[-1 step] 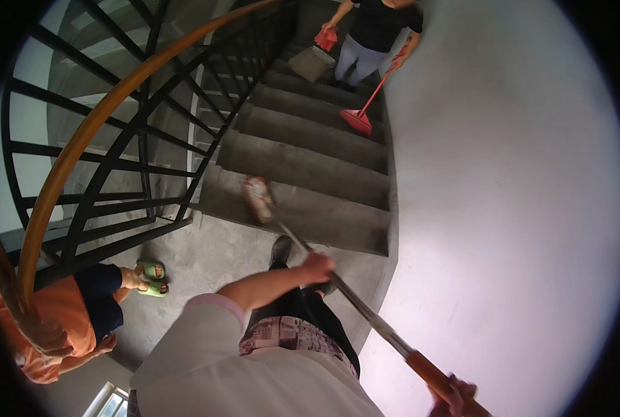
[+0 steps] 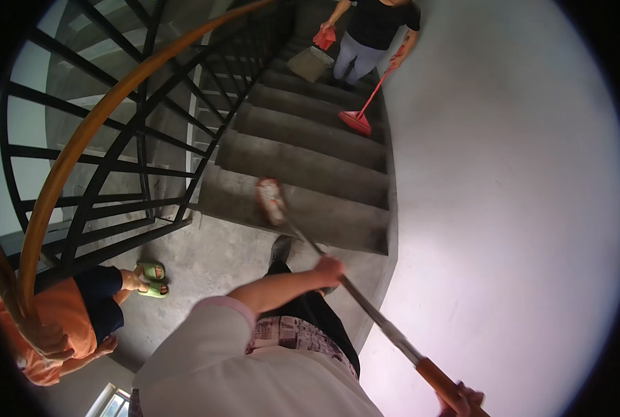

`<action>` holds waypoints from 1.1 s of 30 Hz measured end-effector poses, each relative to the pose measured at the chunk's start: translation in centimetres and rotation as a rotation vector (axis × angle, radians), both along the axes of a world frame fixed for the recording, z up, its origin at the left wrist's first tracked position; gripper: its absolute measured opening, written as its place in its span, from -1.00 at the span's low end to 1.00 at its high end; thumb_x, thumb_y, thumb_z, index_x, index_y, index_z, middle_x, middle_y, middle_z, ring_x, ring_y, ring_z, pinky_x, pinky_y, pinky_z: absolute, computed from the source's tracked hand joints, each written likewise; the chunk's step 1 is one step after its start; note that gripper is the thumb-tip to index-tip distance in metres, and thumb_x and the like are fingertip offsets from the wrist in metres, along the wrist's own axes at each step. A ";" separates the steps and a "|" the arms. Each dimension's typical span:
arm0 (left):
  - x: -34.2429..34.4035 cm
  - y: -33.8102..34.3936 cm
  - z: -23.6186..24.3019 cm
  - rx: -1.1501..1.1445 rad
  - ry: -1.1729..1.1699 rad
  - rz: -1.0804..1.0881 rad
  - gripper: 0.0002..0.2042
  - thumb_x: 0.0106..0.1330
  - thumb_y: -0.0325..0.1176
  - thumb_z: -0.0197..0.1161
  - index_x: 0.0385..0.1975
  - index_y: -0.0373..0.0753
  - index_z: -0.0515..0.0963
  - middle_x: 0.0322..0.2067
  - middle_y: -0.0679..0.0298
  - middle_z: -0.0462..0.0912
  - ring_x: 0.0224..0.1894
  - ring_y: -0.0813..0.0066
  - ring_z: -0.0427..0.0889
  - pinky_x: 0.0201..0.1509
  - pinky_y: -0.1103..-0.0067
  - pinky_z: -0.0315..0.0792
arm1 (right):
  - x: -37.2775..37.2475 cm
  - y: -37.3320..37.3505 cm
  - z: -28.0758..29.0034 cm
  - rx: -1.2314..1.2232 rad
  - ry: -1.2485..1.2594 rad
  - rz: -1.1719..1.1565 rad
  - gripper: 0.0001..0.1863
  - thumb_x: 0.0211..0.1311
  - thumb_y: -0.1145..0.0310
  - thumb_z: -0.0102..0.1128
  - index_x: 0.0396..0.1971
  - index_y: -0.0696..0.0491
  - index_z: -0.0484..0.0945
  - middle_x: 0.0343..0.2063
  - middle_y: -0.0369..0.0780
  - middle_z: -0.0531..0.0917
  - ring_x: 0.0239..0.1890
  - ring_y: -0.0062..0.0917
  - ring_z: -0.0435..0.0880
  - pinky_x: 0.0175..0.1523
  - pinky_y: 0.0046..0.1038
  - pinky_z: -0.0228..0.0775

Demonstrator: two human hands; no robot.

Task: The person mops the concrete floor and stairs of a stairwell using a mop while descending the steps.

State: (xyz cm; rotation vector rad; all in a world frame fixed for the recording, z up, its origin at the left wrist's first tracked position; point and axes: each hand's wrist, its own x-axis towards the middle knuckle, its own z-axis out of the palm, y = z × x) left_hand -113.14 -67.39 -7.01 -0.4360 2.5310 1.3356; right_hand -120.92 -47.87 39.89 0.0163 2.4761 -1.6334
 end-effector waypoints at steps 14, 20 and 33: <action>0.3 -2.3 1.0 -0.062 0.027 -0.138 -0.83 -0.07 -0.13 0.23 -0.66 -0.06 0.53 -0.58 0.27 0.56 -0.34 0.19 0.56 -0.27 0.21 0.32 | -1.1 -3.1 -0.8 -0.046 0.016 0.049 -0.75 -0.16 0.41 0.04 -0.40 0.03 0.27 -0.51 -0.28 0.43 -0.27 -0.48 0.41 0.06 -0.38 0.17; -2.0 4.5 -0.3 -0.053 0.165 -0.074 -0.87 -0.12 -0.21 0.20 -0.70 -0.07 0.47 -0.58 0.32 0.53 -0.28 0.25 0.52 -0.21 0.30 0.26 | -1.4 4.0 -0.1 0.049 0.030 0.058 -0.73 -0.26 0.43 0.07 -0.45 0.04 0.25 -0.57 -0.26 0.46 -0.34 -0.45 0.47 -0.01 -0.35 0.27; -19.8 18.7 -0.5 -0.095 0.279 -0.328 -0.88 -0.01 -0.21 0.19 -0.61 -0.07 0.50 -0.46 0.29 0.57 -0.23 0.30 0.52 -0.10 0.30 0.32 | -9.2 10.5 3.8 0.172 0.296 0.847 -0.84 0.07 0.54 0.20 -0.55 0.06 0.38 -0.54 -0.24 0.59 -0.40 -0.38 0.60 -0.26 -0.33 0.55</action>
